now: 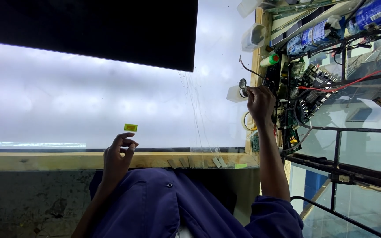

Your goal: Repairing a television backlight by applying adhesive and placing diffuser lenses over LEDs.

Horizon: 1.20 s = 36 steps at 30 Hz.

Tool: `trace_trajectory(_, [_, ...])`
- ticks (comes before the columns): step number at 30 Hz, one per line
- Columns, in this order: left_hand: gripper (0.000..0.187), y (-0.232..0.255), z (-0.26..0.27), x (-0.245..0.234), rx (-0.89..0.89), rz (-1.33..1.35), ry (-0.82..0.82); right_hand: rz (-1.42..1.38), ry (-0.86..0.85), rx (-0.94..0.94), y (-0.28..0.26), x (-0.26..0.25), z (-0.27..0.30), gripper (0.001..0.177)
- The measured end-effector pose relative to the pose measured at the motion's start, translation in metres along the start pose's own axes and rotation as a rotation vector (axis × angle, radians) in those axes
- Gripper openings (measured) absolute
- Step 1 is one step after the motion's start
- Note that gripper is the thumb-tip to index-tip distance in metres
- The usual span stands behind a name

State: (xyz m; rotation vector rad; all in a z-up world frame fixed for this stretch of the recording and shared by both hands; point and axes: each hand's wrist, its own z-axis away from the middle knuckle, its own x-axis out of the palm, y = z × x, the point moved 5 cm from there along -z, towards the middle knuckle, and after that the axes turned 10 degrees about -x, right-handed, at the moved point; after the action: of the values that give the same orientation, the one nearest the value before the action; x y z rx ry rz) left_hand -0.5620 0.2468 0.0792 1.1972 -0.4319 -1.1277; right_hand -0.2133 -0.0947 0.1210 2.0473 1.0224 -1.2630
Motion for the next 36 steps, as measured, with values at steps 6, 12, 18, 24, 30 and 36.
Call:
trace_trajectory(6, [0.027, -0.006, 0.0, -0.002, -0.006, 0.007, 0.007, 0.019, 0.021, -0.008, 0.001, -0.002, -0.002, 0.004])
trace_trajectory(12, [0.026, -0.007, 0.0, -0.005, -0.004, -0.001, 0.005, 0.057, 0.042, -0.033, 0.003, 0.005, 0.003, 0.005])
trace_trajectory(18, [0.028, -0.009, 0.002, -0.004, -0.001, -0.009, 0.009, 0.077, -0.005, -0.05, 0.008, 0.011, 0.006, 0.005])
trace_trajectory(24, [0.027, -0.007, 0.005, -0.005, 0.002, 0.002, 0.007, 0.062, 0.013, -0.055, 0.007, 0.003, 0.002, 0.004])
trace_trajectory(30, [0.027, -0.006, 0.008, -0.004, -0.003, 0.006, -0.002, 0.067, 0.004, -0.06, 0.006, -0.001, 0.003, 0.005])
trace_trajectory(36, [0.027, -0.012, 0.009, -0.003, -0.001, 0.019, -0.009, 0.083, 0.0, -0.045, 0.002, 0.003, 0.004, 0.006])
